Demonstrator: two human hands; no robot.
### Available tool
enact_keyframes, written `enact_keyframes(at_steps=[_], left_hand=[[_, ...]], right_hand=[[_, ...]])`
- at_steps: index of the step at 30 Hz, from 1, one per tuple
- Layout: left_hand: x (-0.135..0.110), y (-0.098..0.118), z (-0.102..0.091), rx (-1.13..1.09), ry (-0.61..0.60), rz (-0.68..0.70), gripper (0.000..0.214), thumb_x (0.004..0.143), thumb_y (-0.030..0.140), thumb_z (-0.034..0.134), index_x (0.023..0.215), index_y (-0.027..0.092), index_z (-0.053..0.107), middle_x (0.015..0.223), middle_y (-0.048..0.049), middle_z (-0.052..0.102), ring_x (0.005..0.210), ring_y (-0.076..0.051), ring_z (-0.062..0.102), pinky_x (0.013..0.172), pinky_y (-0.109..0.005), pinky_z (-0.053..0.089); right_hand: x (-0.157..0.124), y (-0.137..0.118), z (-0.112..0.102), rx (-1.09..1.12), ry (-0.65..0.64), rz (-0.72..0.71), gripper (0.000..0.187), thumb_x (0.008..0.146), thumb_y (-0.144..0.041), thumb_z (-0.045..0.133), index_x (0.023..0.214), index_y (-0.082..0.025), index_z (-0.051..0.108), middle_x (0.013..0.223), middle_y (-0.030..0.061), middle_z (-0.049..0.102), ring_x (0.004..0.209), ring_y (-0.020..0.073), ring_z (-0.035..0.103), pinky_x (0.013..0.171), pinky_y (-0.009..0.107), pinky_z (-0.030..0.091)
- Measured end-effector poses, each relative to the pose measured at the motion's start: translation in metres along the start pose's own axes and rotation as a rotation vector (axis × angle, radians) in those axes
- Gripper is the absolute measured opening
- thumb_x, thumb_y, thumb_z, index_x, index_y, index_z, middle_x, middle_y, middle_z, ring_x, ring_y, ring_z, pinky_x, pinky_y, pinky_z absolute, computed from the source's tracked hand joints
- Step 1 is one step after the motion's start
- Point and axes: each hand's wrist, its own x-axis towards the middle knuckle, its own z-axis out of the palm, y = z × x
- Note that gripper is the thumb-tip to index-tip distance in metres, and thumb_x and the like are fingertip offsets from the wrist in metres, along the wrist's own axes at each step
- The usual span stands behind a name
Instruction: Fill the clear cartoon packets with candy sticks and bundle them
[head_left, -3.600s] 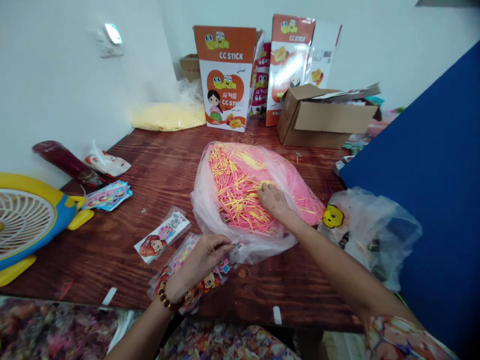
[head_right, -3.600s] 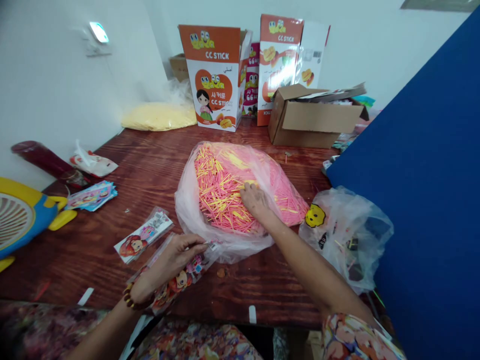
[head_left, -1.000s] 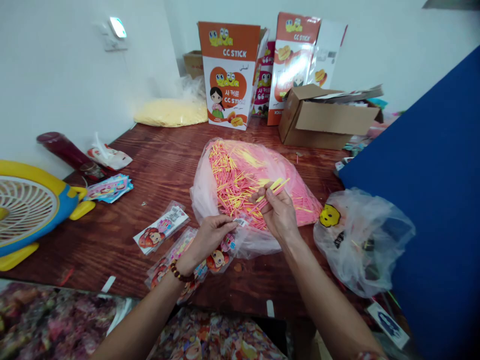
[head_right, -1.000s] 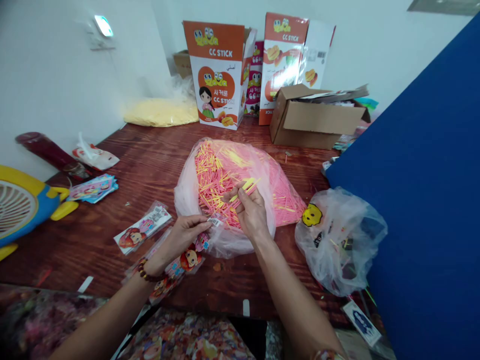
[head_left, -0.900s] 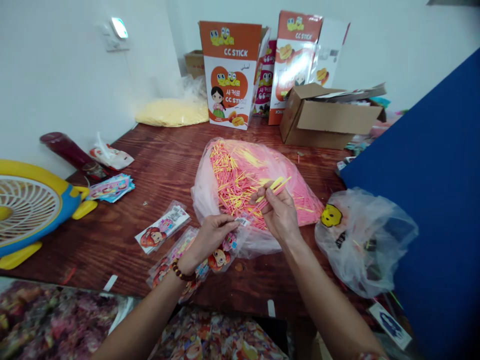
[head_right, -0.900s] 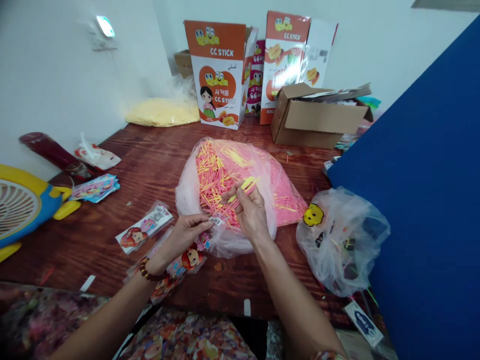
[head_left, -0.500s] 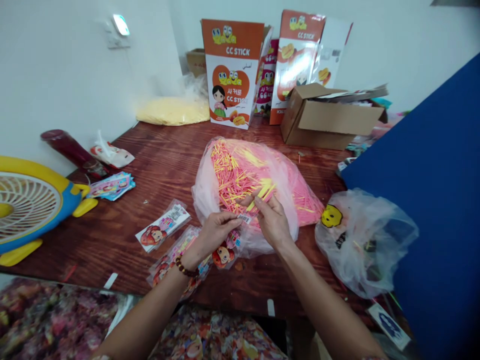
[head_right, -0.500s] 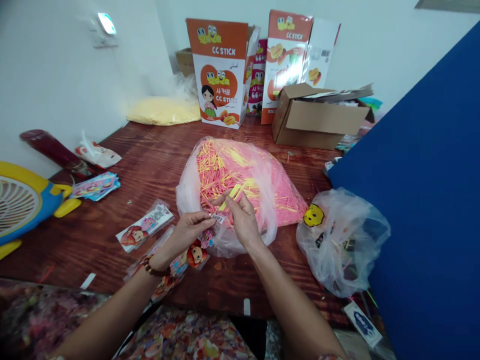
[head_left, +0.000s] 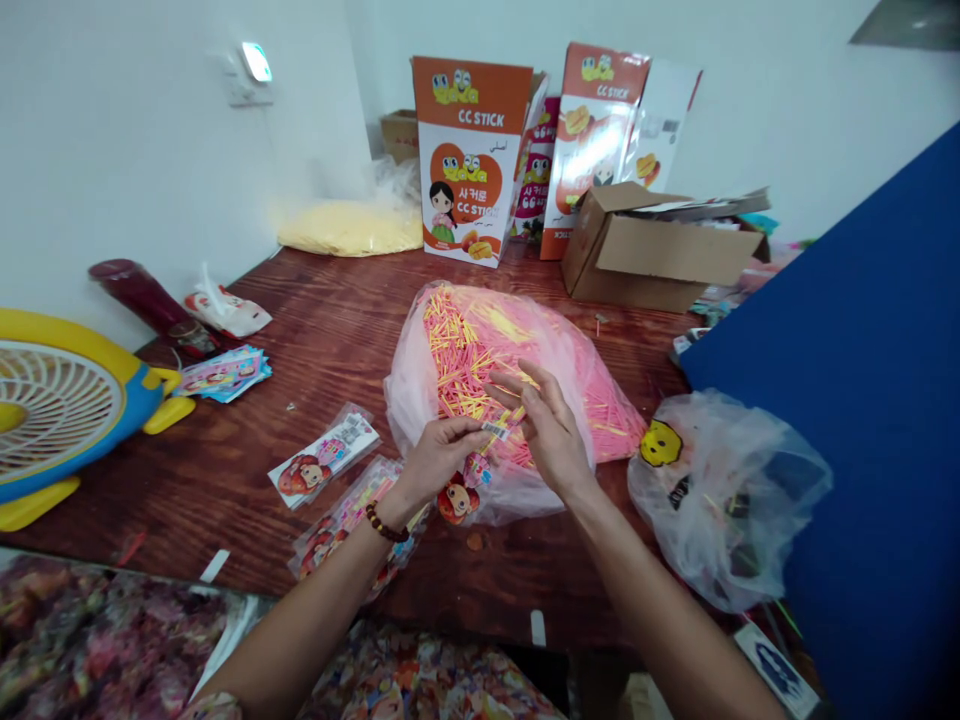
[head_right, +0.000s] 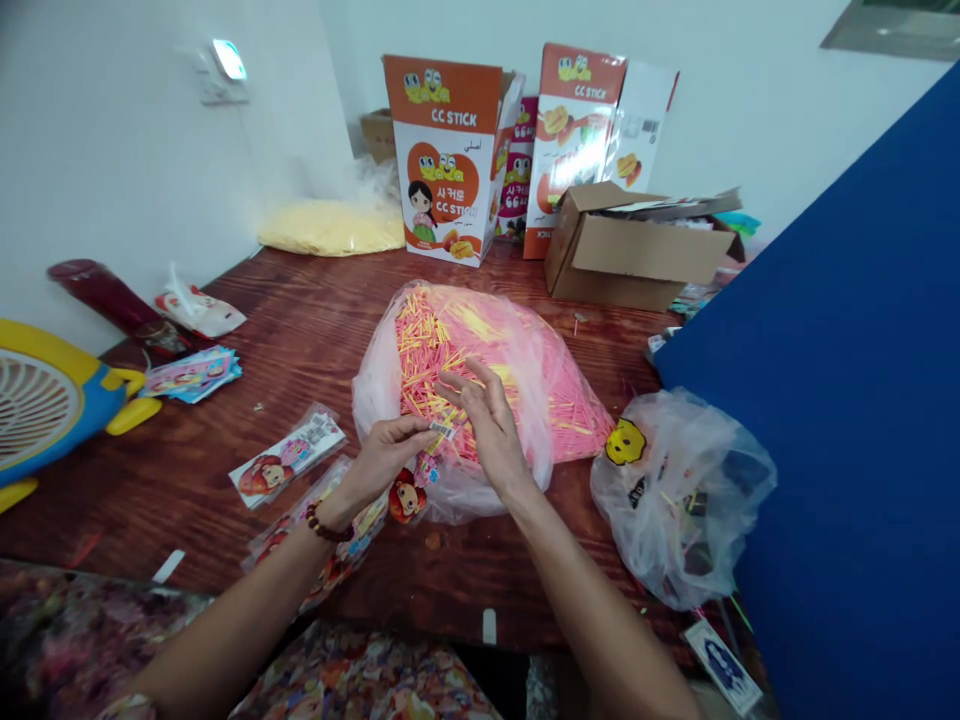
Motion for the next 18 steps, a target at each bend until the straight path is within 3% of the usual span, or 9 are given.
enact_keyframes(at_steps=[5, 8, 12, 16, 18], left_hand=[[0.01, -0.007, 0.003, -0.08, 0.028, 0.011, 0.025, 0.078, 0.039, 0.071, 0.077, 0.014, 0.072, 0.069, 0.0013, 0.065, 0.064, -0.011, 0.054, 0.064, -0.023, 0.044], [0.013, -0.007, 0.004, -0.134, 0.043, 0.033, 0.024, 0.075, 0.038, 0.074, 0.081, 0.015, 0.074, 0.075, 0.0004, 0.068, 0.068, -0.012, 0.057, 0.067, -0.023, 0.046], [0.014, 0.001, -0.003, -0.145, 0.111, 0.048, 0.024, 0.071, 0.037, 0.077, 0.082, 0.015, 0.074, 0.077, -0.0014, 0.071, 0.071, -0.013, 0.061, 0.07, -0.025, 0.049], [0.011, 0.012, -0.019, -0.108, 0.28, 0.101, 0.025, 0.07, 0.037, 0.077, 0.082, 0.015, 0.074, 0.079, -0.0016, 0.073, 0.072, -0.014, 0.062, 0.072, -0.026, 0.049], [0.008, 0.014, -0.027, -0.06, 0.306, 0.1, 0.024, 0.071, 0.037, 0.076, 0.081, 0.015, 0.075, 0.078, -0.001, 0.073, 0.07, -0.013, 0.061, 0.071, -0.025, 0.048]], right_hand=[[-0.002, -0.007, -0.006, -0.296, -0.114, -0.029, 0.036, 0.09, -0.047, 0.056, 0.117, -0.027, 0.067, 0.133, 0.0044, 0.063, 0.129, 0.022, 0.052, 0.114, 0.041, 0.034], [-0.002, -0.011, -0.017, -0.25, -0.15, -0.033, 0.037, 0.09, -0.047, 0.057, 0.121, -0.03, 0.064, 0.132, 0.0028, 0.063, 0.122, 0.0203, 0.058, 0.106, 0.038, 0.042], [0.004, -0.005, -0.034, -0.29, -0.114, -0.019, 0.023, 0.082, -0.041, 0.068, 0.099, -0.026, 0.069, 0.098, 0.0012, 0.072, 0.094, 0.0186, 0.066, 0.087, 0.033, 0.05], [0.013, 0.025, -0.046, -0.446, -0.052, -0.002, 0.017, 0.084, -0.034, 0.058, 0.079, -0.021, 0.067, 0.073, -0.0005, 0.067, 0.072, 0.0161, 0.061, 0.071, 0.029, 0.048], [0.014, 0.046, -0.046, -0.67, -0.158, 0.046, 0.012, 0.079, -0.026, 0.06, 0.068, -0.021, 0.064, 0.062, -0.0024, 0.062, 0.061, 0.0147, 0.054, 0.062, 0.026, 0.043]])
